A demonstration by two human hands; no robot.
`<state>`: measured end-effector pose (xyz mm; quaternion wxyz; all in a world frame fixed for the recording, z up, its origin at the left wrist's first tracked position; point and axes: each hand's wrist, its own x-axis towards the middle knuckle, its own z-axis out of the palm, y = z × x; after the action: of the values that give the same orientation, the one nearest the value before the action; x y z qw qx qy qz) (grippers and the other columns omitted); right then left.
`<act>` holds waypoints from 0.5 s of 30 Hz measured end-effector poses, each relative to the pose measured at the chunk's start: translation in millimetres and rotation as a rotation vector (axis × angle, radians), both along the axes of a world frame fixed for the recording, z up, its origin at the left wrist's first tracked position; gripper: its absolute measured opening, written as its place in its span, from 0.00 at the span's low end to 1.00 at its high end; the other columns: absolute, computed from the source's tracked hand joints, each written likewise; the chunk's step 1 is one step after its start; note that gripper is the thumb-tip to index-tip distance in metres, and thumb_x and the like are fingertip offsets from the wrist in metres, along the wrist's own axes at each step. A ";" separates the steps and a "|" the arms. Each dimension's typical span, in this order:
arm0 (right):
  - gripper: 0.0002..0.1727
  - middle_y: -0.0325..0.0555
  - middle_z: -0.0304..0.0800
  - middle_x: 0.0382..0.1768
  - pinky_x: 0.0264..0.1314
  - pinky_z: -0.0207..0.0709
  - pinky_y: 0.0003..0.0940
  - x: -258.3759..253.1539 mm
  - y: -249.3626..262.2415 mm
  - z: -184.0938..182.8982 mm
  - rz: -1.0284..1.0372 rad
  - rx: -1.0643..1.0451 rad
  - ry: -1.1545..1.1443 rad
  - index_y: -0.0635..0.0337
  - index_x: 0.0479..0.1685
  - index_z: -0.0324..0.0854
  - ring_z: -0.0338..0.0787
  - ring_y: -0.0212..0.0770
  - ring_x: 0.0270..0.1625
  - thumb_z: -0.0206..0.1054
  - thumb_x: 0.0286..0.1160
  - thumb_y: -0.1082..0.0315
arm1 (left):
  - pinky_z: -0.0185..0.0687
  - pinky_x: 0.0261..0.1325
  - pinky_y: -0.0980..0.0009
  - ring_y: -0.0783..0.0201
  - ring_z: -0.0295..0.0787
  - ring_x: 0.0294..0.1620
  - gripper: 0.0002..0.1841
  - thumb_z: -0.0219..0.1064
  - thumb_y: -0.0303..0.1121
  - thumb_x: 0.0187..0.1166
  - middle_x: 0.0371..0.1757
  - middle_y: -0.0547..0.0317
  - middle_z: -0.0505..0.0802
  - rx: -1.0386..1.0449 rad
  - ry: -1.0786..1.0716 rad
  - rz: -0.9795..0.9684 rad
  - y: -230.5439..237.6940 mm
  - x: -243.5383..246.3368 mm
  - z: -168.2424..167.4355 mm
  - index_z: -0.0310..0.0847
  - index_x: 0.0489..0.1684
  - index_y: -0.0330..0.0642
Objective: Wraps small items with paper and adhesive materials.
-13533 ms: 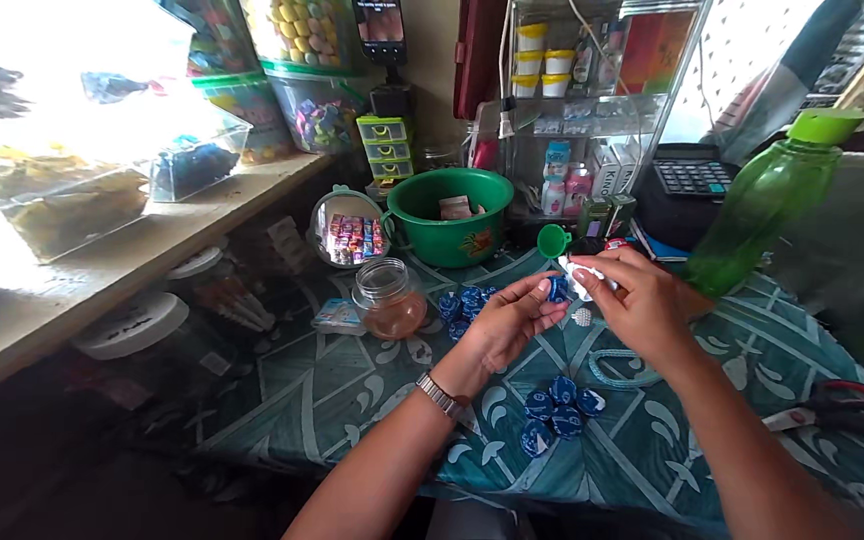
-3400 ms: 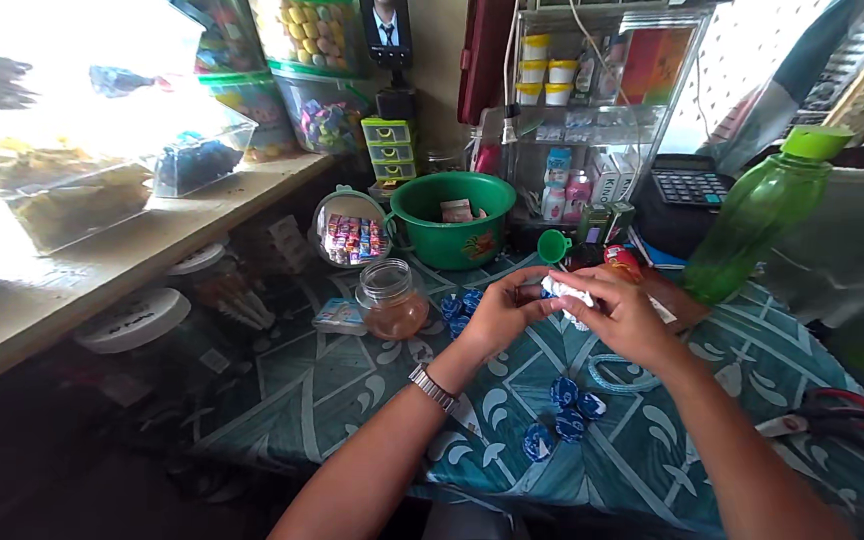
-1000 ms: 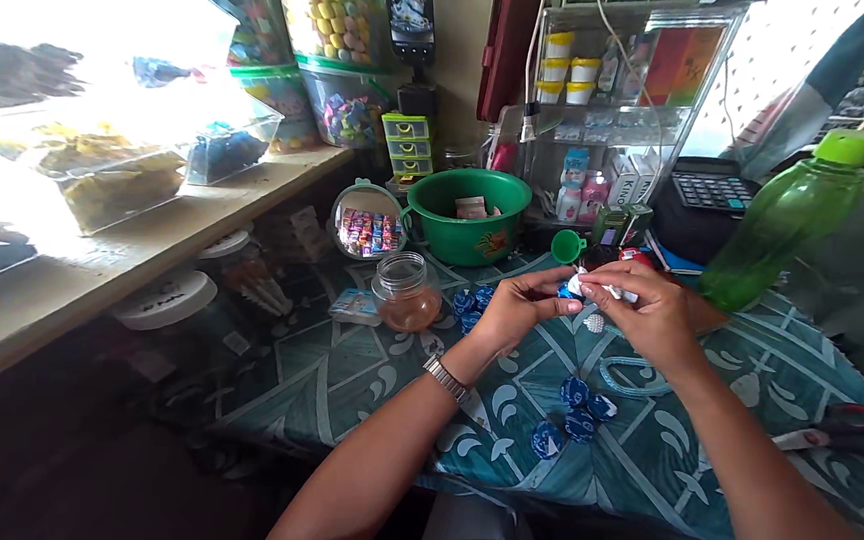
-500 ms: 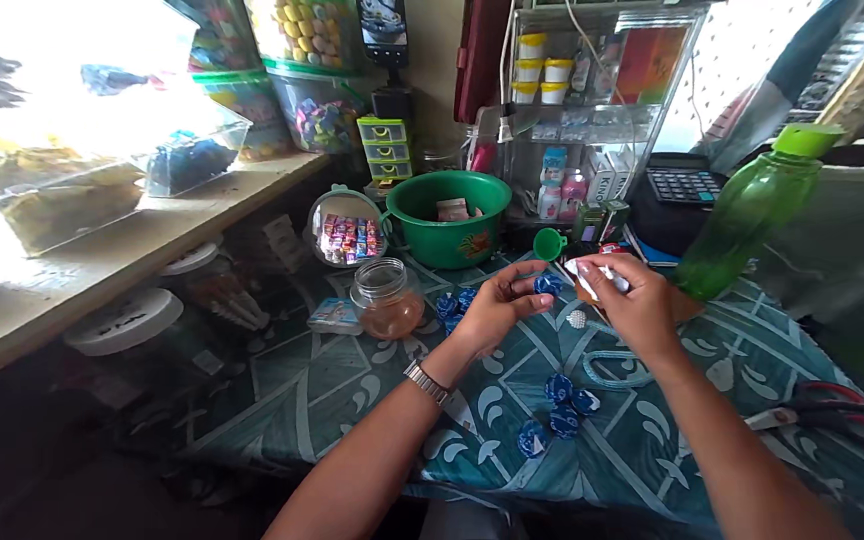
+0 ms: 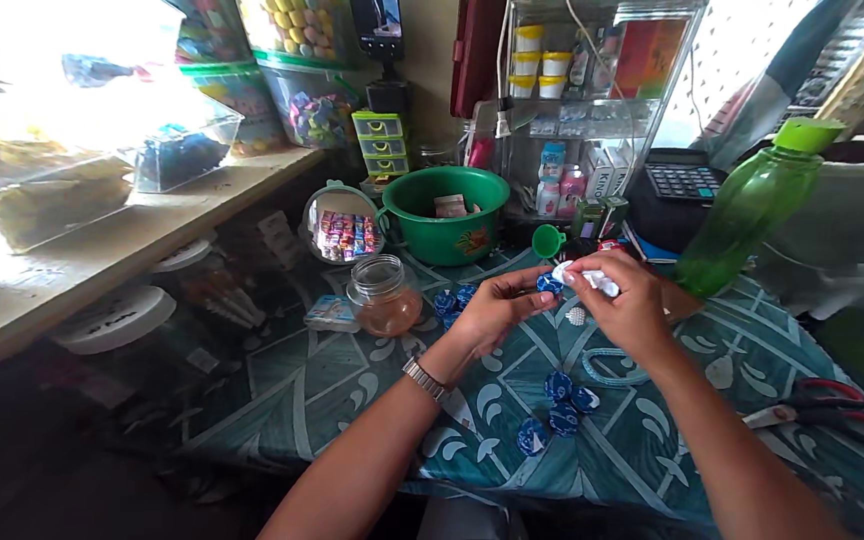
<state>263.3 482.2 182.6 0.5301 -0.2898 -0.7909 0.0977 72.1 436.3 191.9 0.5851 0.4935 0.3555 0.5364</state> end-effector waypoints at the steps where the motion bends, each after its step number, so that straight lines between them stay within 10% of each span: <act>1: 0.08 0.51 0.89 0.47 0.50 0.85 0.32 -2.6 -2.1 -0.8 0.024 0.008 -0.022 0.62 0.45 0.91 0.89 0.38 0.49 0.73 0.73 0.68 | 0.88 0.62 0.69 0.65 0.93 0.50 0.19 0.61 0.16 0.82 0.53 0.53 0.92 -0.002 -0.013 0.006 -0.5 0.2 0.8 0.77 0.70 0.30; 7: 0.08 0.58 0.88 0.46 0.50 0.84 0.50 1.1 -0.1 -3.0 -0.166 0.104 -0.095 0.66 0.44 0.90 0.89 0.53 0.47 0.73 0.70 0.73 | 0.89 0.58 0.70 0.65 0.92 0.48 0.14 0.61 0.20 0.84 0.52 0.52 0.92 -0.038 0.011 0.063 0.4 0.6 -0.3 0.80 0.65 0.30; 15: 0.09 0.53 0.89 0.42 0.47 0.85 0.35 -8.8 -4.4 -8.4 -0.032 0.057 -0.150 0.64 0.45 0.90 0.89 0.43 0.44 0.70 0.74 0.68 | 0.90 0.55 0.71 0.67 0.93 0.43 0.12 0.60 0.26 0.87 0.47 0.54 0.93 -0.057 -0.011 0.069 -1.3 3.7 0.7 0.84 0.59 0.29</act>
<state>254.5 477.7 174.1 0.4787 -0.2936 -0.8262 0.0448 75.8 435.0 192.6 0.5819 0.4613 0.3843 0.5485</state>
